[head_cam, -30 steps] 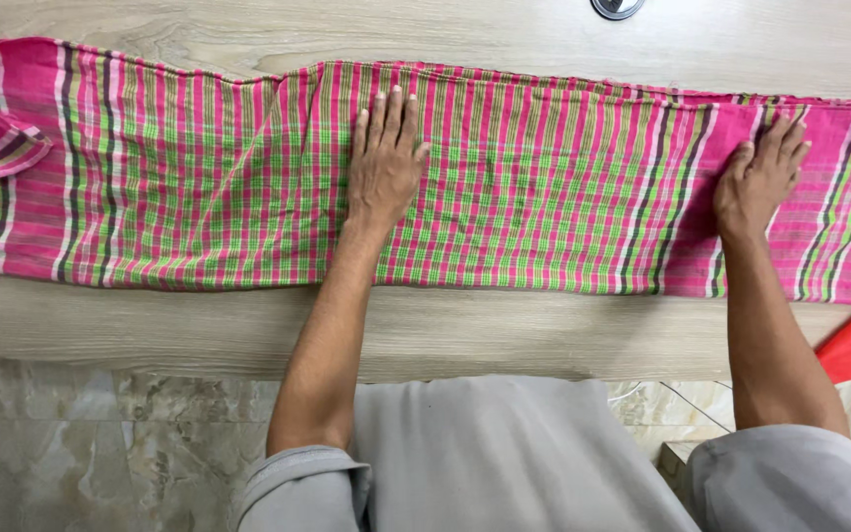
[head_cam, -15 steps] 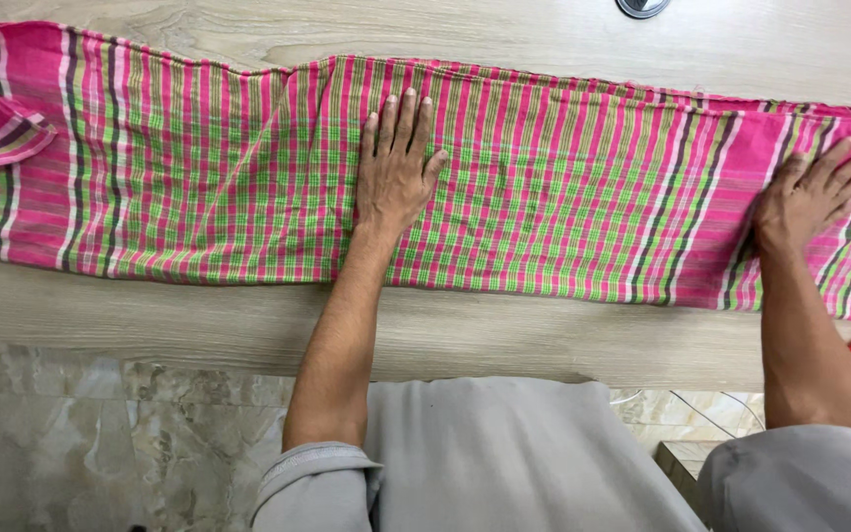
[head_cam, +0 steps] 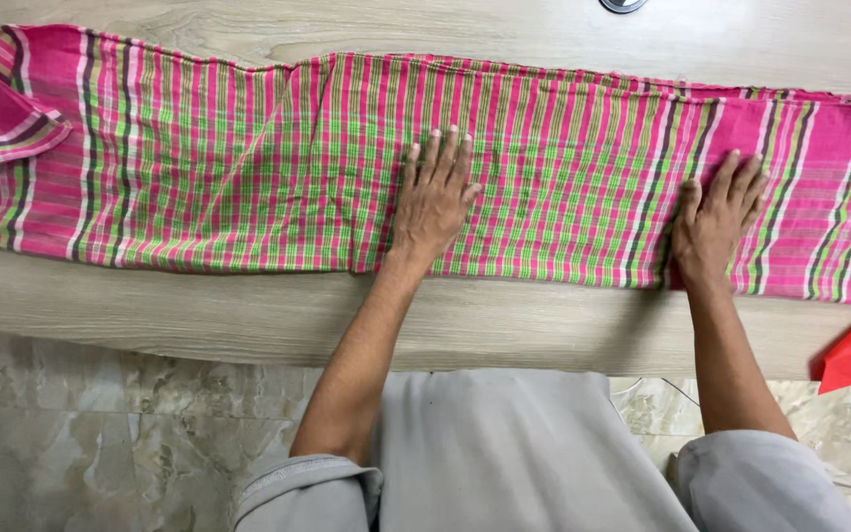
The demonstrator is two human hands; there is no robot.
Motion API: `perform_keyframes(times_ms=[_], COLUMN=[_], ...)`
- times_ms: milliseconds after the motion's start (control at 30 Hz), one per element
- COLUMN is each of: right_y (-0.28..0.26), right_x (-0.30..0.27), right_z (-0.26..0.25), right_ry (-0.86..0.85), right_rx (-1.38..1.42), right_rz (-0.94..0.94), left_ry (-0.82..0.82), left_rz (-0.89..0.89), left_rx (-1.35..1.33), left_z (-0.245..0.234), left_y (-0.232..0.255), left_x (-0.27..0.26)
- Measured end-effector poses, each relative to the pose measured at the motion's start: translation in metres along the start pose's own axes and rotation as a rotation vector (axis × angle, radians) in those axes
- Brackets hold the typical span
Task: The person folds a gray towel and places it on a table. Then they pick up a pink and green striped cloth, spread it on the table, and fold it into a compact rectangle.
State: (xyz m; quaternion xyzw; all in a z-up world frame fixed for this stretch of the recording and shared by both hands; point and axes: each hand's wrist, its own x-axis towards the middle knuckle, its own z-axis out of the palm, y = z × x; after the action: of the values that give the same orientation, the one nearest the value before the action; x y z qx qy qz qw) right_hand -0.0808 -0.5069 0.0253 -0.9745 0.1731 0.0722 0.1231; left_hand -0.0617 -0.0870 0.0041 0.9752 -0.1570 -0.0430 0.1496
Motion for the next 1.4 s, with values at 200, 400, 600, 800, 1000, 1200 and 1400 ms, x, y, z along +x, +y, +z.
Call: perform_keyframes(times_ms=[200, 400, 600, 800, 1000, 1200, 1400], right_y=[0.034, 0.083, 0.089, -0.053, -0.247, -0.410, -0.541], right_x=[-0.030, -0.019, 0.002, 0.004, -0.076, -0.165, -0.209], right_z=[-0.013, -0.010, 0.003, 0.015, 0.010, 0.051, 0.100], right_ry=[0.019, 0.062, 0.185, 0.295, 0.166, -0.019, -0.218], right_rx=[0.024, 0.052, 0.073, 0.304, 0.474, 0.587, 0.596], right_rz=[0.102, 0.198, 0.176, -0.218, -0.513, -0.765, -0.885], left_ry=[-0.089, -0.055, 0.115, 0.373, 0.615, 0.656, 0.776], left_rz=[-0.033, -0.042, -0.003, -0.005, -0.086, -0.293, -0.481], left_rx=[0.044, 0.034, -0.090, -0.060, -0.217, -0.207, -0.207], left_z=[0.005, 0.008, -0.002, -0.036, -0.076, -0.118, -0.151], left_y=[0.015, 0.015, -0.008, -0.076, -0.140, -0.231, -0.310], left_x=[-0.027, -0.029, -0.052, -0.090, -0.179, -0.300, -0.391])
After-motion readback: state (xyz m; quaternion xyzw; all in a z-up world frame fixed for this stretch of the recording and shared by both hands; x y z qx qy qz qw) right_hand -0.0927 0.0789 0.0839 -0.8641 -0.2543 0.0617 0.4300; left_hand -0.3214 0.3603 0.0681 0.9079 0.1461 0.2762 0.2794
